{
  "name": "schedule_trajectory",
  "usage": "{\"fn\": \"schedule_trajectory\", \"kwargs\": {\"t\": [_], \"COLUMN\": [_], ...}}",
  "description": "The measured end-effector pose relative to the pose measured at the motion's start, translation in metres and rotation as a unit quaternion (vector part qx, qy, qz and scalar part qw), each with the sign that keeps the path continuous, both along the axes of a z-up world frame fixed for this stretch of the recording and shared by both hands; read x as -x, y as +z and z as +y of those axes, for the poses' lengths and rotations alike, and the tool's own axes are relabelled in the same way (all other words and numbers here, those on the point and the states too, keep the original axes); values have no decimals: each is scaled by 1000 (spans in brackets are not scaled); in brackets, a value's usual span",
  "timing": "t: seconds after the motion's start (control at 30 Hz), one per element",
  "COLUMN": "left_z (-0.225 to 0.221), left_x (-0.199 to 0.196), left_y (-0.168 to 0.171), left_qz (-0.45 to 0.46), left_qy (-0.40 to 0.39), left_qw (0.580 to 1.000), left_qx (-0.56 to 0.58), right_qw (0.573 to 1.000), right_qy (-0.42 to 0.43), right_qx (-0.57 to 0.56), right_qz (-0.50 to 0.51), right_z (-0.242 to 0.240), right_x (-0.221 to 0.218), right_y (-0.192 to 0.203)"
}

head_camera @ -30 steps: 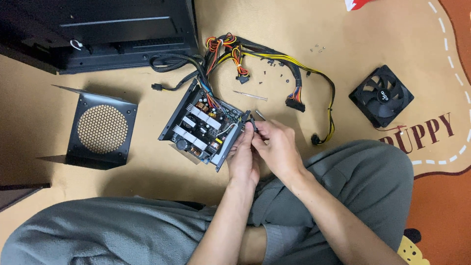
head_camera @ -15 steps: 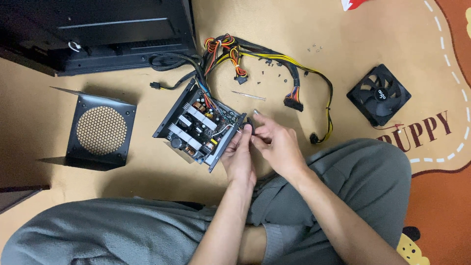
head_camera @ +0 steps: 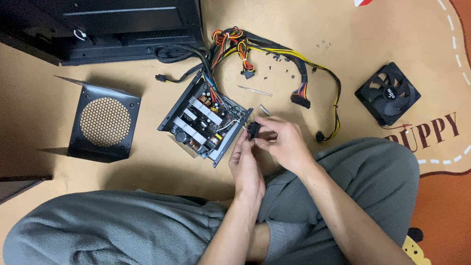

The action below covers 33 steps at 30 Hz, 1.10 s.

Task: Disassembling a computer power supply unit and cleaning a cooling fan with a brush.

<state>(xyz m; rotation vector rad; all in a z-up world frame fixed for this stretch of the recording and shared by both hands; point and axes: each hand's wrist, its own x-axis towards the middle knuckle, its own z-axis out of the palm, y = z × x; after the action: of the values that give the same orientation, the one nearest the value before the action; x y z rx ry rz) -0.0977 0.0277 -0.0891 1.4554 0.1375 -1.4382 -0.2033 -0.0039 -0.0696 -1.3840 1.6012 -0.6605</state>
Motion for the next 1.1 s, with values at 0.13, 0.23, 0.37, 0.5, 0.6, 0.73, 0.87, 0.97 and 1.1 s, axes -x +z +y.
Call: {"fn": "schedule_trajectory", "kwargs": {"t": [0.13,0.23,0.37,0.5,0.6,0.73,0.87,0.97,1.1], "left_z": [1,4,7,10,12,13,14,14,12], "left_x": [-2,-3,-4,-5,-4,-2,-1,1,0], "left_y": [9,3,-2,-10,-14,-22,-28,-31,-26], "left_qz": [16,-10,-14,-16,3,5,1,3,-5], "left_qy": [8,-8,-9,-21,-7,-6,-11,-11,-9], "left_qw": [1000,1000,1000,1000,1000,999,999,999,999], "left_qx": [1,4,9,5,23,31,43,47,36], "right_qw": [997,992,984,979,973,969,966,966,966], "right_qy": [-24,-2,2,-1,-17,-25,-25,-29,-35], "right_qx": [-18,-43,-95,-120,-106,-110,-117,-118,-123], "right_qz": [-66,-121,-151,-166,-205,-218,-229,-230,-224], "right_z": [1,2,-4,-9,-4,-4,-6,-5,-6], "right_x": [6,16,15,11,13,16,17,17,17], "right_y": [-5,-28,-26,-19,-32,-42,-46,-45,-36]}}
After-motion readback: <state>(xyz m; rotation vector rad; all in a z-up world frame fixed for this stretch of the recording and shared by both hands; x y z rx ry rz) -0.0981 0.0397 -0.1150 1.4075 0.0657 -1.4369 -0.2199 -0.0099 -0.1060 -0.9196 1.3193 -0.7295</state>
